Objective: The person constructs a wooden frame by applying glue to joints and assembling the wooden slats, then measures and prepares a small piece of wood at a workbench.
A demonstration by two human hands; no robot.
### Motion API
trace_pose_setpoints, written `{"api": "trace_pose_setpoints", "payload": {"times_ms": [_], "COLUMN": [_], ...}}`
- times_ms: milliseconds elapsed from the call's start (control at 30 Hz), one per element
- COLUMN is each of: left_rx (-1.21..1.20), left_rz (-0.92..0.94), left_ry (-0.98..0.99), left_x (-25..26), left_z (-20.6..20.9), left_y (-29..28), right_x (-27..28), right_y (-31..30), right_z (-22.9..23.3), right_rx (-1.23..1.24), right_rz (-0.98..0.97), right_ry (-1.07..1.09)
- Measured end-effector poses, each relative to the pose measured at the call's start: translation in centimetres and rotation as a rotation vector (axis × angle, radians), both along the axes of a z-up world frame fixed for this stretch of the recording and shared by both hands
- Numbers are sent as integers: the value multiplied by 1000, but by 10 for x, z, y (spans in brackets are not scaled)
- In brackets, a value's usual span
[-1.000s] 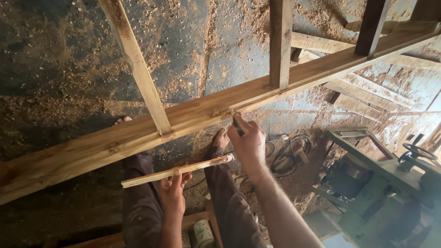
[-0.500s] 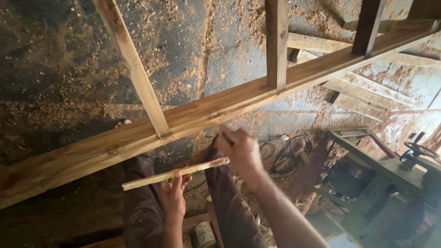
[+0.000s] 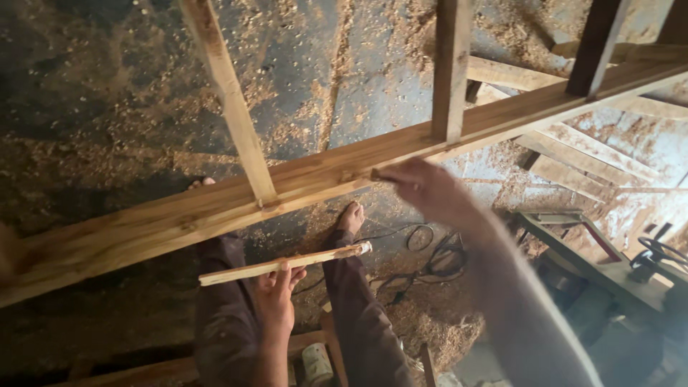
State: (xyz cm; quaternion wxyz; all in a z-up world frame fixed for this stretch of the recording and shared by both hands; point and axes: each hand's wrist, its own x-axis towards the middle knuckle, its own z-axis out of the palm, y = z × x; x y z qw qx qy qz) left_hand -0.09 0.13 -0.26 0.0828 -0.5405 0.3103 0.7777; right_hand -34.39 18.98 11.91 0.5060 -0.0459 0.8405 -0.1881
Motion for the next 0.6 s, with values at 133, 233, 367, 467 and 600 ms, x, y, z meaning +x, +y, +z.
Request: {"api": "trace_pose_setpoints", "payload": {"times_ms": [133,233,367,467,600], "left_rx": [-16,-12,-10,-39,-46], "left_rz": [17,7,1,-9,-7], "left_ry": [-2,-18,-16,9,20], "left_x": [0,-2,-6,-10,-8], "left_z": [-2,-1,4,5,3], "left_y": [3,1,0,-1,1], "right_x": [-30,-33,-38,-51,-67], "right_y": [-12,-42,-54,-57,-52], "right_z": [-37,-60,-71,-61,-45], "right_rx": [-141,-106,13,58,220], "right_rz": [449,666,852,806,855], "right_ry": [66,-63,-73,-168,-267]}}
